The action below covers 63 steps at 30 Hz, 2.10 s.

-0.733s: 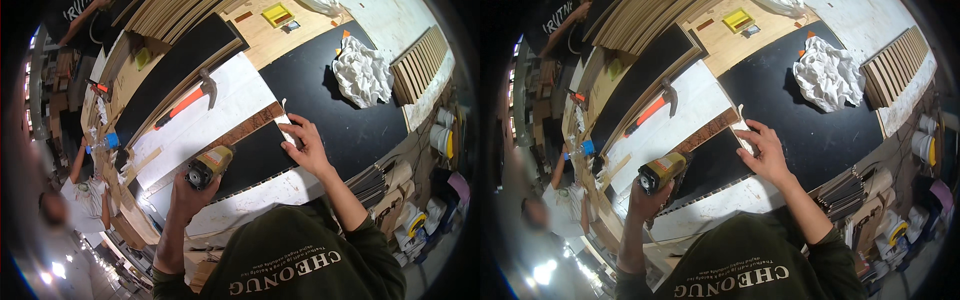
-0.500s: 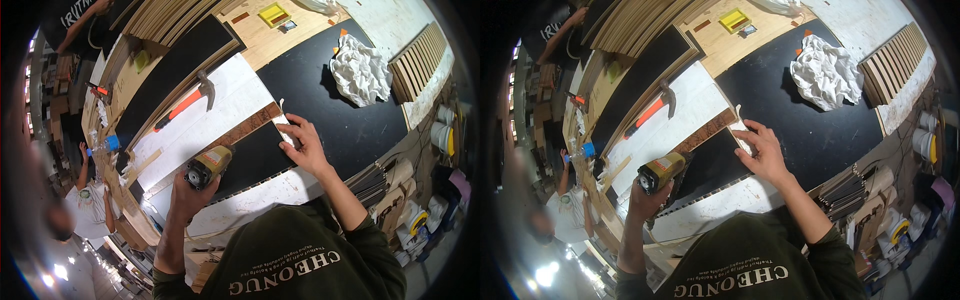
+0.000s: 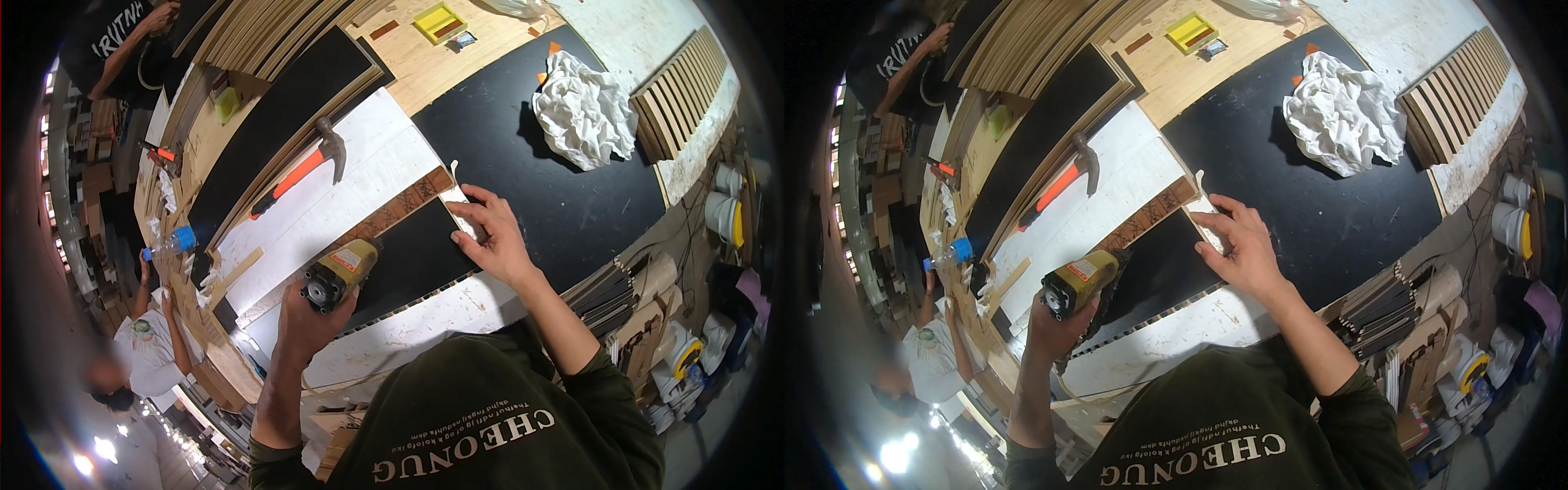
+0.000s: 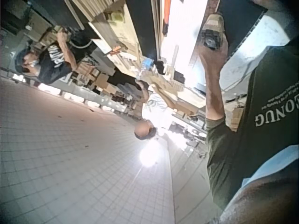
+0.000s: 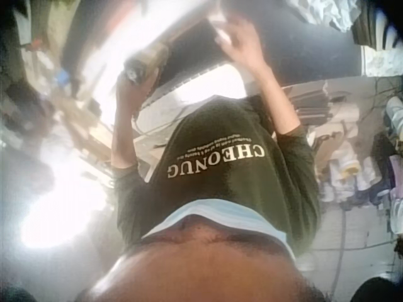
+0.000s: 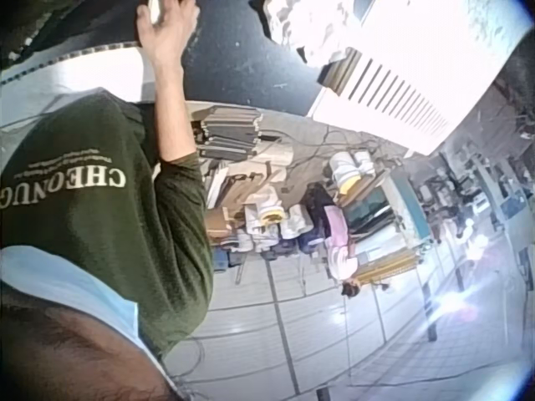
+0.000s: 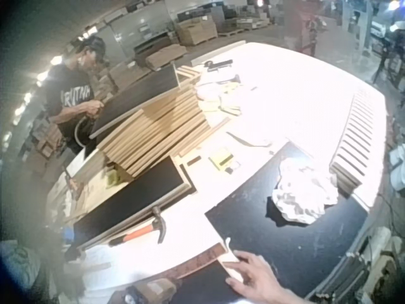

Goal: Assembling and nailing wooden slats to a frame in a factory setting.

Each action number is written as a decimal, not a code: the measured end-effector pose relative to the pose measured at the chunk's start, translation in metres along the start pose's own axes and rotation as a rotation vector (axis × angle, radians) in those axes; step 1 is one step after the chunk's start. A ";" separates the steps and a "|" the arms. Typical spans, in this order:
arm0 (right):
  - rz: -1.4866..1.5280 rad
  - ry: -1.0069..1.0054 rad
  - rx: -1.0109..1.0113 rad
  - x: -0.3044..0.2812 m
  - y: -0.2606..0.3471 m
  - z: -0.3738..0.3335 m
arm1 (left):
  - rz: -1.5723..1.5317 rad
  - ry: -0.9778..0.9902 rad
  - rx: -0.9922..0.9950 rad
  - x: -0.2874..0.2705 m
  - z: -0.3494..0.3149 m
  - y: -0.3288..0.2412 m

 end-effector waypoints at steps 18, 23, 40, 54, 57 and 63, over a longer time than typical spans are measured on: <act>0.003 -0.014 -0.006 -0.002 0.000 -0.001 | -0.057 0.062 -0.057 0.015 0.009 -0.015; -0.002 -0.020 -0.017 -0.003 0.002 -0.001 | 0.011 0.041 -0.065 0.014 0.015 -0.003; 0.002 -0.003 0.000 -0.005 0.003 -0.002 | 0.016 0.087 -0.033 0.020 0.016 -0.027; 0.007 0.001 0.003 -0.005 0.002 -0.003 | 0.092 0.103 -0.053 0.025 0.026 -0.048; -0.011 -0.003 0.000 -0.005 0.003 -0.003 | 0.101 0.097 -0.049 0.025 0.026 -0.048; -0.012 0.021 0.022 -0.006 0.004 -0.003 | 0.169 0.025 -0.011 0.024 0.022 -0.050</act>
Point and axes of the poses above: each hand's wrist, its own z-axis towards the middle knuckle, its own x-axis out of the palm, y = z × x, the point moved 6 cm from there along z, towards the middle knuckle, and after that the axes turned 15 degrees about y, right-handed, at the moved point
